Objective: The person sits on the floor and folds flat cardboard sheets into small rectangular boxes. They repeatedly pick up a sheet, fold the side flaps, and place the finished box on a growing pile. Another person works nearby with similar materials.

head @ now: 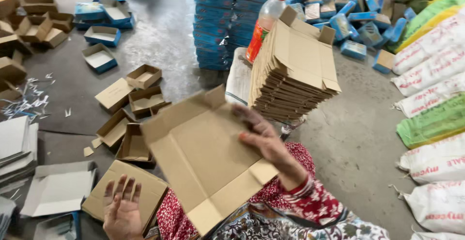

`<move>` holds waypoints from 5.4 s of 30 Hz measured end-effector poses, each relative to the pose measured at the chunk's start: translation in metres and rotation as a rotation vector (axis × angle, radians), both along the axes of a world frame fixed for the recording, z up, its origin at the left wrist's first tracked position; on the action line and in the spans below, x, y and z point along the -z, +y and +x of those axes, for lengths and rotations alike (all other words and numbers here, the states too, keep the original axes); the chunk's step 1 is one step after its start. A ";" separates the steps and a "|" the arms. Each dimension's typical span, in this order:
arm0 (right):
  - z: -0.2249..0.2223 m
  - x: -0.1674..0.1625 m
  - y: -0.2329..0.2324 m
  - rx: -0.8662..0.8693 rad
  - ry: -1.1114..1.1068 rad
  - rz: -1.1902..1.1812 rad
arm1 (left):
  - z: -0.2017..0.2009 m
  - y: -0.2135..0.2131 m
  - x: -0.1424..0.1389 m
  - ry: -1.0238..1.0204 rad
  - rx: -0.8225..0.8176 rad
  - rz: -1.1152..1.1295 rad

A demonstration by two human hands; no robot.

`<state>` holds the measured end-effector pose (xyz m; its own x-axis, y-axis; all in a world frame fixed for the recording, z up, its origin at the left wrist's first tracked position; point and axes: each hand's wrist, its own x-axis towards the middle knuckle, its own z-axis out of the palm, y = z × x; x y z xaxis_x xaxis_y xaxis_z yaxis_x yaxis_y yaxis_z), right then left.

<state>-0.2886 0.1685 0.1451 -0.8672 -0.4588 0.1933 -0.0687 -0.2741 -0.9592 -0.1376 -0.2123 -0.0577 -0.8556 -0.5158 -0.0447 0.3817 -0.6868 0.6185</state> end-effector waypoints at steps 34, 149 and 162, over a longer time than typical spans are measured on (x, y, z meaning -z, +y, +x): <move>-0.090 -0.172 0.135 0.823 0.404 1.711 | 0.015 -0.017 0.038 -0.510 -0.125 -0.546; -0.001 0.240 -0.224 -0.637 -0.643 0.062 | 0.027 -0.037 -0.069 -0.313 -0.145 -0.216; 0.019 0.117 -0.216 -0.574 -0.679 -0.108 | 0.012 -0.013 -0.045 -0.274 0.089 -0.094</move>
